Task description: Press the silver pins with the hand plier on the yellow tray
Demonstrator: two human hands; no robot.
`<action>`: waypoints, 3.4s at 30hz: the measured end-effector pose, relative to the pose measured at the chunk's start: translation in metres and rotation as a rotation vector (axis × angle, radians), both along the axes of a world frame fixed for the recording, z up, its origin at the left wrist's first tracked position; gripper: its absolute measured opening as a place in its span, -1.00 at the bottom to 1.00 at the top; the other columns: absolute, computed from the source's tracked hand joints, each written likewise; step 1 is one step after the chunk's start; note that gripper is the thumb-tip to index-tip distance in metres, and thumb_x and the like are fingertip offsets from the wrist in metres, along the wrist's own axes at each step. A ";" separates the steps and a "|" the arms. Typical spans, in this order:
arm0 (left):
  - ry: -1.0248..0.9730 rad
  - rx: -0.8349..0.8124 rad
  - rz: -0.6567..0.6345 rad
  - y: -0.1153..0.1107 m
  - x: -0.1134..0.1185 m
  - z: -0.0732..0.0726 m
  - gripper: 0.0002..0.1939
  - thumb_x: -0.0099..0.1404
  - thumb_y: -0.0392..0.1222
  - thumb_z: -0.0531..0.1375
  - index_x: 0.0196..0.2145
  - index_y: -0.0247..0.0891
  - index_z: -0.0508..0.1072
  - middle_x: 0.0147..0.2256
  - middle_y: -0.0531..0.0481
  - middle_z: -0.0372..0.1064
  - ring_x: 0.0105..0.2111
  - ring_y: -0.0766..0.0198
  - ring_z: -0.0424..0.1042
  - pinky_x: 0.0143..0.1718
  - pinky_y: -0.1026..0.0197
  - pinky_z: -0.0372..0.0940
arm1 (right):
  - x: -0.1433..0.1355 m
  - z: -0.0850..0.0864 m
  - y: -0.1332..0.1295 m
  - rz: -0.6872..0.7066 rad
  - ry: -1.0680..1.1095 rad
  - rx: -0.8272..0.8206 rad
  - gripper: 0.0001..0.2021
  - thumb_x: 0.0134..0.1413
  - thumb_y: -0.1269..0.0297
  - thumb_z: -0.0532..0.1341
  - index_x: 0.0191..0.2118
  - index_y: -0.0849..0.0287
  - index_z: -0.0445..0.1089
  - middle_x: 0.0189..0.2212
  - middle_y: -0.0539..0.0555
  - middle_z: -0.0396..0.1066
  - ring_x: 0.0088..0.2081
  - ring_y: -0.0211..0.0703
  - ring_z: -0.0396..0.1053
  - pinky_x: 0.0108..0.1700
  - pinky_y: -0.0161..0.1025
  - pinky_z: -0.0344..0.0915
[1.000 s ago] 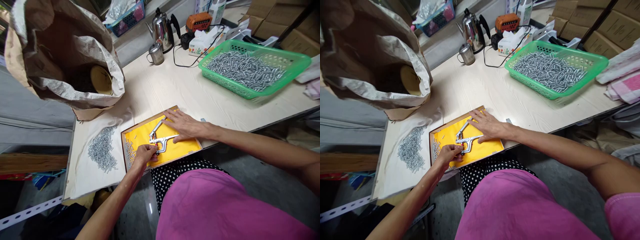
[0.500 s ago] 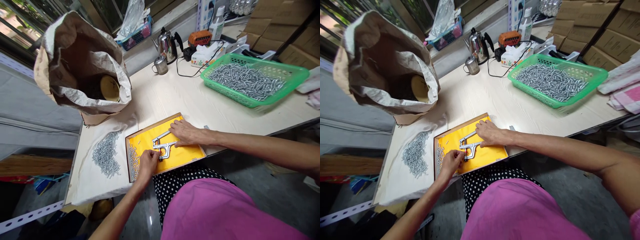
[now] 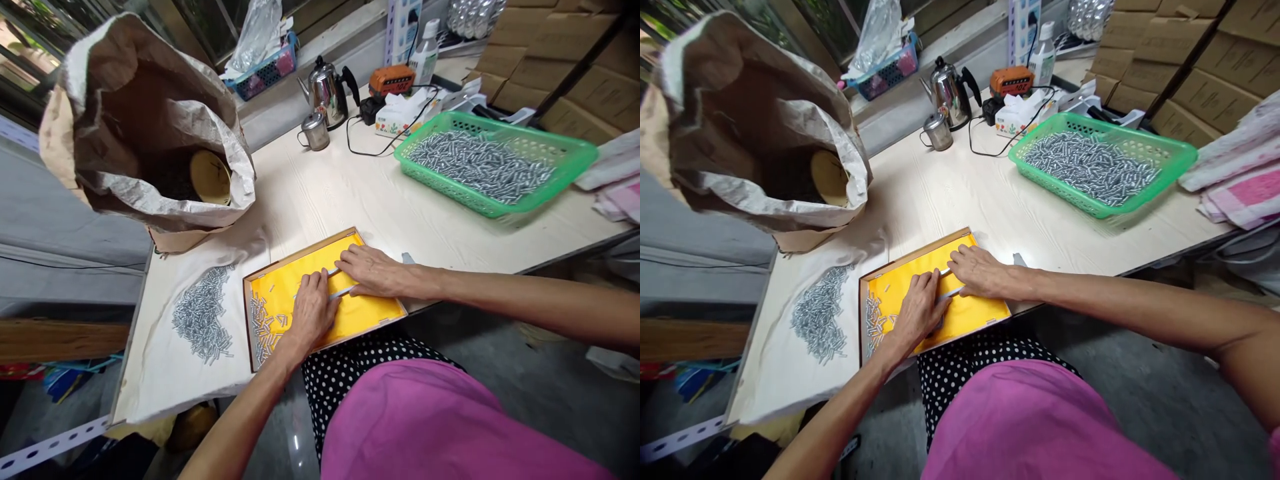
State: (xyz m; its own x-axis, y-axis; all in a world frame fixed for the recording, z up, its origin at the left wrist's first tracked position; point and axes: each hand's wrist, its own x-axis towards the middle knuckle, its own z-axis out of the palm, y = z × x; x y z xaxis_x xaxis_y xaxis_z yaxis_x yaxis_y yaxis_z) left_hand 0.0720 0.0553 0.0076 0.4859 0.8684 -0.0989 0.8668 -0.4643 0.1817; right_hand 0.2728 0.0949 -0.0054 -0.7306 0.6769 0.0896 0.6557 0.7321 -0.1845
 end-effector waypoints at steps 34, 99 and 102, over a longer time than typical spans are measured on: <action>-0.066 -0.454 0.685 -0.043 -0.038 0.014 -0.70 0.18 -0.08 0.28 -0.63 -0.26 0.48 -0.66 0.05 0.29 -0.59 0.29 0.29 -0.52 0.26 0.01 | 0.001 -0.043 -0.052 -0.043 0.254 0.081 -0.75 0.26 0.47 0.02 -0.18 0.12 0.43 -0.29 0.16 0.35 -0.23 -0.03 0.27 -0.20 -0.15 0.24; -0.966 -0.688 1.009 -0.058 -0.048 0.008 -0.52 -0.13 0.14 0.43 -0.44 -0.33 0.48 -0.65 0.11 0.31 -0.68 0.44 0.22 -0.64 0.35 0.12 | -0.004 -0.029 -0.054 -0.149 0.229 0.097 -0.78 0.33 0.39 0.06 -0.31 0.23 0.41 -0.36 0.13 0.35 -0.32 -0.13 0.21 -0.27 -0.19 0.10; -0.911 -0.690 1.015 -0.057 -0.048 0.009 -0.53 -0.14 0.14 0.44 -0.48 -0.32 0.49 -0.65 0.12 0.29 -0.65 0.44 0.21 -0.62 0.35 0.10 | -0.003 -0.026 -0.055 -0.147 0.225 0.077 -0.76 0.34 0.39 0.03 -0.31 0.22 0.41 -0.36 0.14 0.36 -0.31 -0.12 0.22 -0.27 -0.18 0.11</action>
